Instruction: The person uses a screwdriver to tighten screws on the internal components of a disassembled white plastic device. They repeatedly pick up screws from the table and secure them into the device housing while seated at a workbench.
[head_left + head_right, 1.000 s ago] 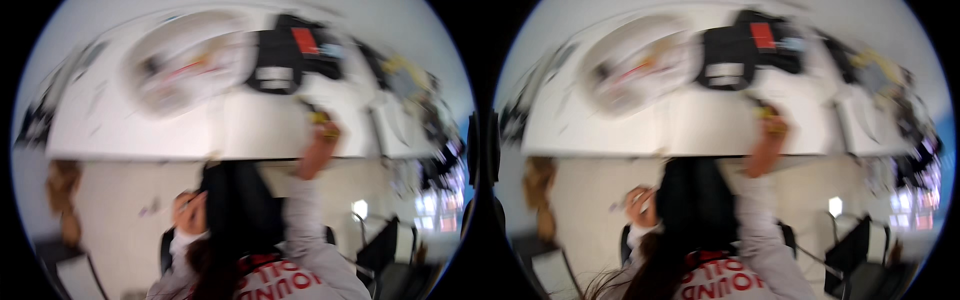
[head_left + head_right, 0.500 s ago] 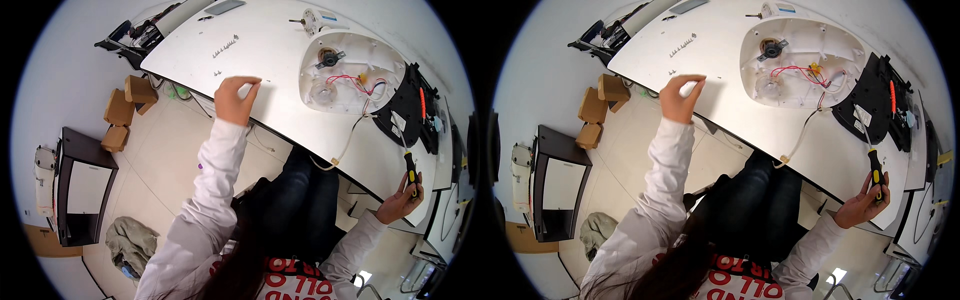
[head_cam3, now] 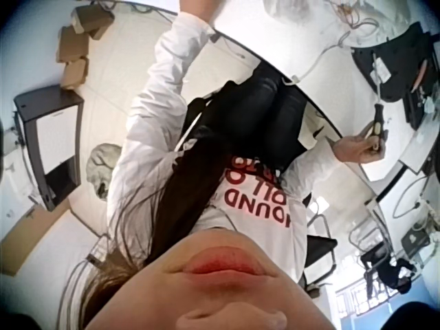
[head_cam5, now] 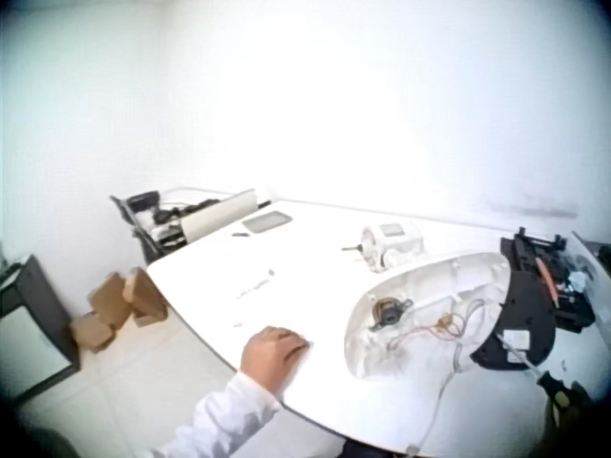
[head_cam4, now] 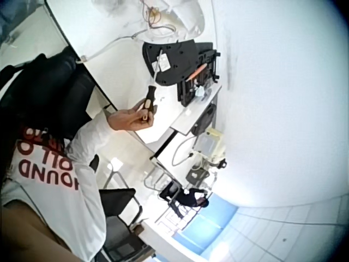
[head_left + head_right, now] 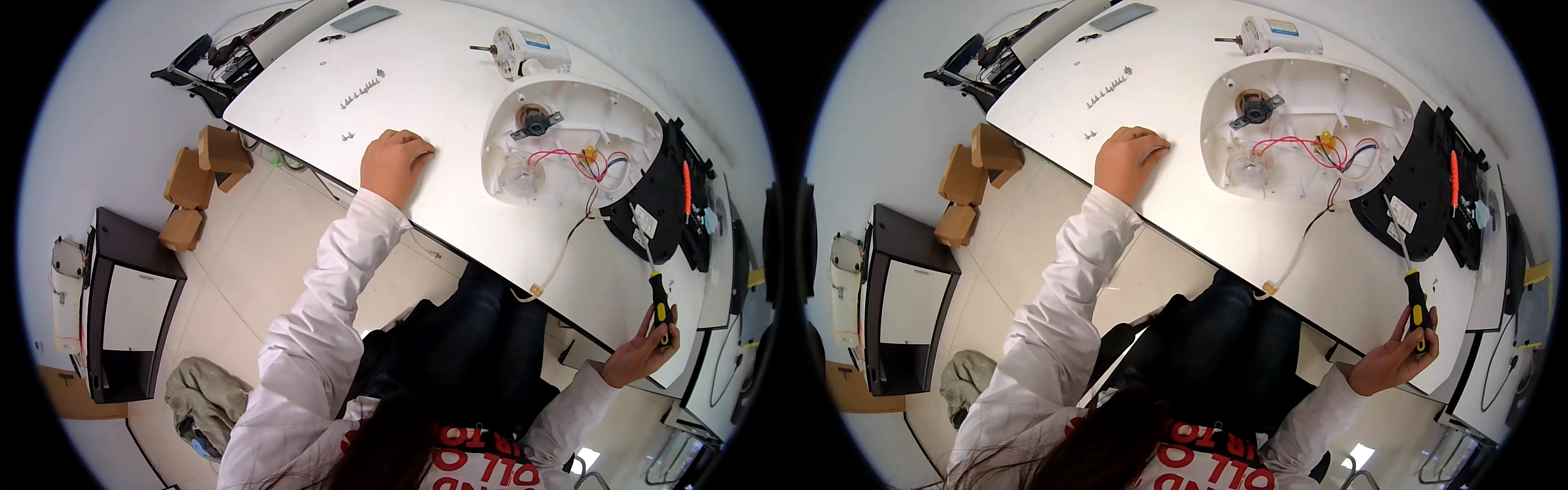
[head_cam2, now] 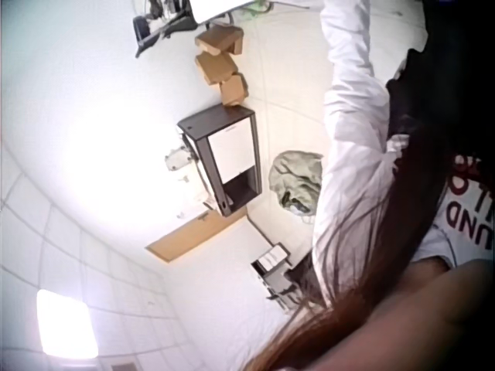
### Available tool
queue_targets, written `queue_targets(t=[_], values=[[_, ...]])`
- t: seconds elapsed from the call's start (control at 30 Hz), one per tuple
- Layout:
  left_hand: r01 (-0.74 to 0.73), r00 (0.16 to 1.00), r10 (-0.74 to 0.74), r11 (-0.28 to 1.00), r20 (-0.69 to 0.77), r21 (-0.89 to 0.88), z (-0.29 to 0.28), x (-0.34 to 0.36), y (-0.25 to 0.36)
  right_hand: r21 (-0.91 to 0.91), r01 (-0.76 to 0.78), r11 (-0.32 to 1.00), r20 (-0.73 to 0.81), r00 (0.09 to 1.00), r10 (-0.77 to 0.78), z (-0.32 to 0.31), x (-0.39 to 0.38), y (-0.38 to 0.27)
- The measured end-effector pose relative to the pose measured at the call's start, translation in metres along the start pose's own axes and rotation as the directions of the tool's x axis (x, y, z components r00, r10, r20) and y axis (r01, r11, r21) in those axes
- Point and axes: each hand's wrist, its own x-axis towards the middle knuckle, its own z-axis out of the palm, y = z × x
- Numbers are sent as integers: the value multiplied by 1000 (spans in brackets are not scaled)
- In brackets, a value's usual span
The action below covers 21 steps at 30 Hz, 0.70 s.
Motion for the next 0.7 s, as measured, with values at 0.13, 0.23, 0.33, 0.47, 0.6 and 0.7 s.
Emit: queue_targets(t=[0.13,0.23,0.33,0.47,0.6,0.7], values=[[-67,996,66,997,55,33,-1,7,-3,-11,2,1000,16,1000,-2,2,-3,-2],[-149,973,134,987,188,63,-4,18,-7,-17,0,1000,-1,1000,0,5,-2,-2],[-218,963,187,964,196,151,2,25,-8,-25,-4,1000,-13,1000,3,6,-1,-3],[21,979,-43,993,198,114,7,45,-21,-9,-35,999,-3,999,35,9,-2,-7],[229,958,-216,972,189,-46,44,83,-60,-53,-9,999,-13,1000,8,1,-1,6],[313,949,-314,949,44,29,68,80,-68,-57,45,997,11,999,-45,2,-1,7]])
